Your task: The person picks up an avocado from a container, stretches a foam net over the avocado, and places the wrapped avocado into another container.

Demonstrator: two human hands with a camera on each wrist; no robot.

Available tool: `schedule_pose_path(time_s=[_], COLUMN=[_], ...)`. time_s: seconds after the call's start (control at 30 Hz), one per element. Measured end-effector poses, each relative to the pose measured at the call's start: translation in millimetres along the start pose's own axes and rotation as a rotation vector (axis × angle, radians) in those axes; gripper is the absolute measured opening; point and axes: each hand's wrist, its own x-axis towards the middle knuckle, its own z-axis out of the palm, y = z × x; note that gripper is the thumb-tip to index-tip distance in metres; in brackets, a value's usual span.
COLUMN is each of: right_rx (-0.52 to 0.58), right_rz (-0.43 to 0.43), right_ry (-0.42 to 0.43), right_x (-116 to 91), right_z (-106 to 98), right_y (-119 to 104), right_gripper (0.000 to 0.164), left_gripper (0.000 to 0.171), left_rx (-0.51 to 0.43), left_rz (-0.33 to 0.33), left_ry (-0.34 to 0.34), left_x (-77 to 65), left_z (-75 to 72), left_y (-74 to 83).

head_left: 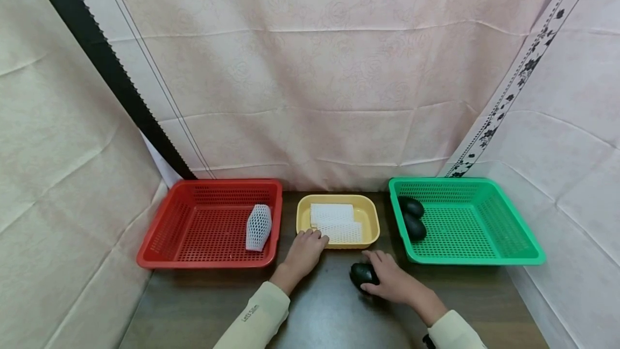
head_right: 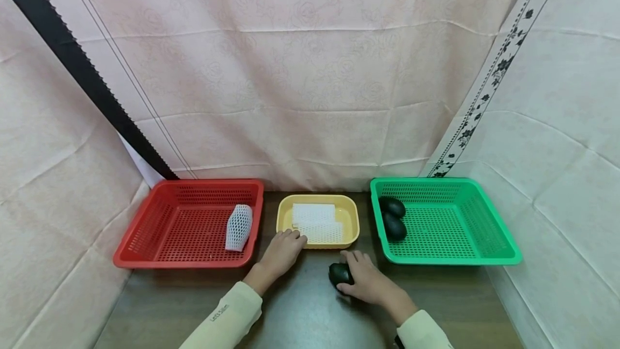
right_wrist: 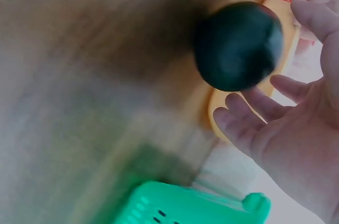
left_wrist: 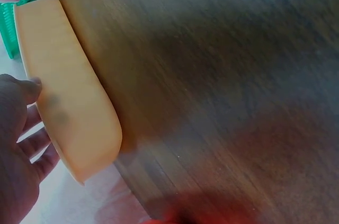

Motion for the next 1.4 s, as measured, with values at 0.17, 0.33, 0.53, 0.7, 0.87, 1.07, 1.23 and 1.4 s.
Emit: schedule_pose_path(time_s=[0.17,0.33,0.53,0.7,0.87,1.07,1.23,1.4], right_rx=[-0.041,-0.090,-0.191,-0.237,-0.207,-0.178,-0.145,-0.122], right_rz=[-0.038,-0.117,-0.205,-0.220,-0.223,-0.191,-0.179,-0.149], right_ry=[0.046,0.133,0.286,0.369,0.385,0.361,0.350,0.336], right_x=[-4,-9,-6,1,11,22,30,35], right_z=[-13,-27,-38,-41,-42,-44,-46,-45], right_y=[-8,-14,-16,-13,-11,-12,-11,-9], right_gripper=[0.076,0.070,0.066,0.066,0.064,0.063,0.061,0.060], left_gripper=[0.013,0.021,0.029,0.036,0.034,0.032,0.034,0.034], left_rx=[-0.015,-0.049,-0.098,-0.139,-0.156,-0.133,-0.132,-0.122], left_rz=[-0.020,-0.057,-0.088,-0.096,-0.103,-0.114,-0.119,-0.129], left_ry=[0.005,0.053,0.068,-0.004,-0.065,-0.109,-0.136,-0.152], left_x=[0.1,4.4,20.9,35.3,48.1,57.1,58.5,59.2], left_z=[-2.9,-11.6,-20.9,-23.7,-21.8,-16.3,-13.9,-11.1], left_y=[1.1,2.0,2.1,0.6,-1.2,-2.0,-2.5,-3.3])
